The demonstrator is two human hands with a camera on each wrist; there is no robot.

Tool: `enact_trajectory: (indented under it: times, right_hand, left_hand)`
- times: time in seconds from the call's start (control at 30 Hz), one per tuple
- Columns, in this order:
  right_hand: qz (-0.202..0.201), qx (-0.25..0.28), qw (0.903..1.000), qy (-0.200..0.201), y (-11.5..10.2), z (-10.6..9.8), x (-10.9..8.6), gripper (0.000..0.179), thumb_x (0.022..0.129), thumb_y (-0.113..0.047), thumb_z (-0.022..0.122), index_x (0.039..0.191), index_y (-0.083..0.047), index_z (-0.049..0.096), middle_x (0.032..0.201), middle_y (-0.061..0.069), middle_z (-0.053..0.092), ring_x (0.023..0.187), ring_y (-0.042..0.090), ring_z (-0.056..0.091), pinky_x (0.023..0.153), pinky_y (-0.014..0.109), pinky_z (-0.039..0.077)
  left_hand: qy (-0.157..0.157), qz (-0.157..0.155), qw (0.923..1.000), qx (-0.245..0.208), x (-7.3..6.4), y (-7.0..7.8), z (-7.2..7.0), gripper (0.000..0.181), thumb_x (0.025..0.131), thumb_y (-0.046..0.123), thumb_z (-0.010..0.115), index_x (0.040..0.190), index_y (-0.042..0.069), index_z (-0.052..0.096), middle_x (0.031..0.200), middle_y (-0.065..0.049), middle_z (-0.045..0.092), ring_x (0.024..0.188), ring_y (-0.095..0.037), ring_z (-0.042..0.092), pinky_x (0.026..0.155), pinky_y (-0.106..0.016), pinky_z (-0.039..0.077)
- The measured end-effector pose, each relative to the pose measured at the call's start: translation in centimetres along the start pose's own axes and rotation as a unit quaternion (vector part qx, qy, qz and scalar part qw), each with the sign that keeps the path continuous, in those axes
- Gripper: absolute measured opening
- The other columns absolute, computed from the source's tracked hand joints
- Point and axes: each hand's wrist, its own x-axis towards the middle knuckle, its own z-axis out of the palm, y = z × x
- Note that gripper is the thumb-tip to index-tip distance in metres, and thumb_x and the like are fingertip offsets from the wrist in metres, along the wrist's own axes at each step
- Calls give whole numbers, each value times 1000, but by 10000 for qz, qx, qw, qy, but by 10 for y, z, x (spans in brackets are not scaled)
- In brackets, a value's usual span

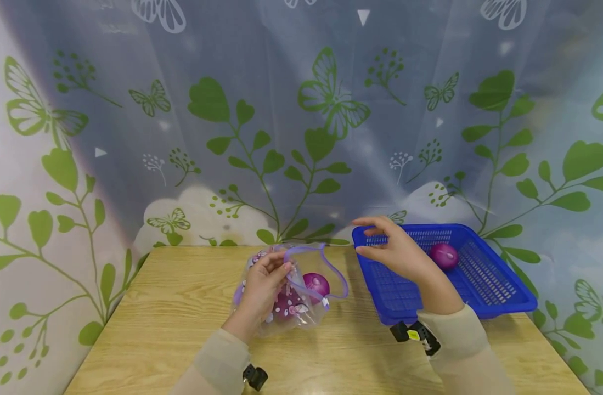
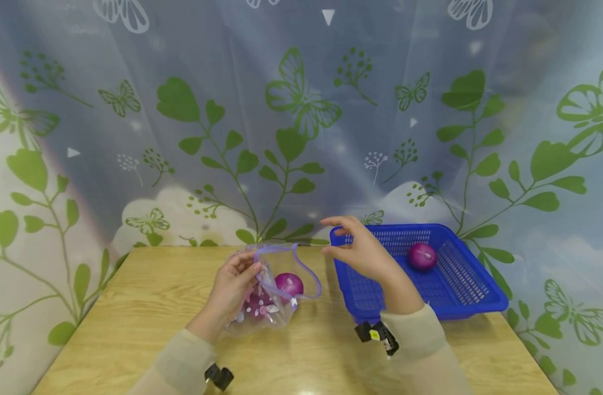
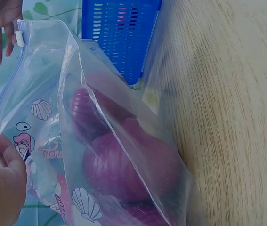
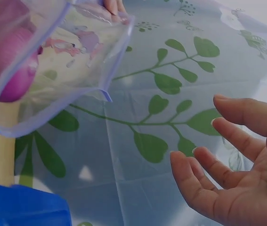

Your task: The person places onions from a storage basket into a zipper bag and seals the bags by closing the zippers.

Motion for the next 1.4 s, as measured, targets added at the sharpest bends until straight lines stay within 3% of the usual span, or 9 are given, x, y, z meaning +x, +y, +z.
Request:
enact_trajectory:
  times: [0.27,0.5,0.77,1.07,1.4]
  right_hand:
    - [123,-173,9995,248,4,-21,1,52,96,-24,70,144,-18,51,149,12,43,134,36,44,99,58,47]
    - [344,-290,9973,579,7,-37,2,52,97,-29,69,144,-17,51,146,13,45,134,36,43,104,59,43]
    - [138,-232,9938,1080,13,-48,3,47,98,-23,68,141,-10,53,144,15,47,130,35,47,105,57,41]
    - [63,111,9787,2047,24,-53,9,41,98,-23,68,133,-6,58,133,11,56,117,23,54,98,33,48]
    - [-14,234,9731,2290,55,-68,22,43,95,-22,72,132,-5,59,124,1,59,109,13,55,90,20,47]
  left_hand:
    - [-2,-10,10000,-13,-1,0,0,24,95,-7,61,119,-2,62,95,-1,64,82,-9,63,69,-18,54]
    - [-3,-17,10000,-1,-2,1,0,26,95,-9,60,120,-6,60,95,-1,64,84,-10,64,72,-19,55]
    - [-36,-16,10000,21,-3,3,-2,25,96,-6,61,121,-6,60,96,-2,64,85,-9,63,74,-19,55]
    - [-29,-41,9999,126,-3,1,-1,24,96,-7,60,119,-3,62,95,-2,64,83,-10,64,72,-20,55]
    - [-95,-33,9999,85,-5,2,1,25,96,-6,60,121,-6,59,96,-4,64,82,-10,65,72,-19,55]
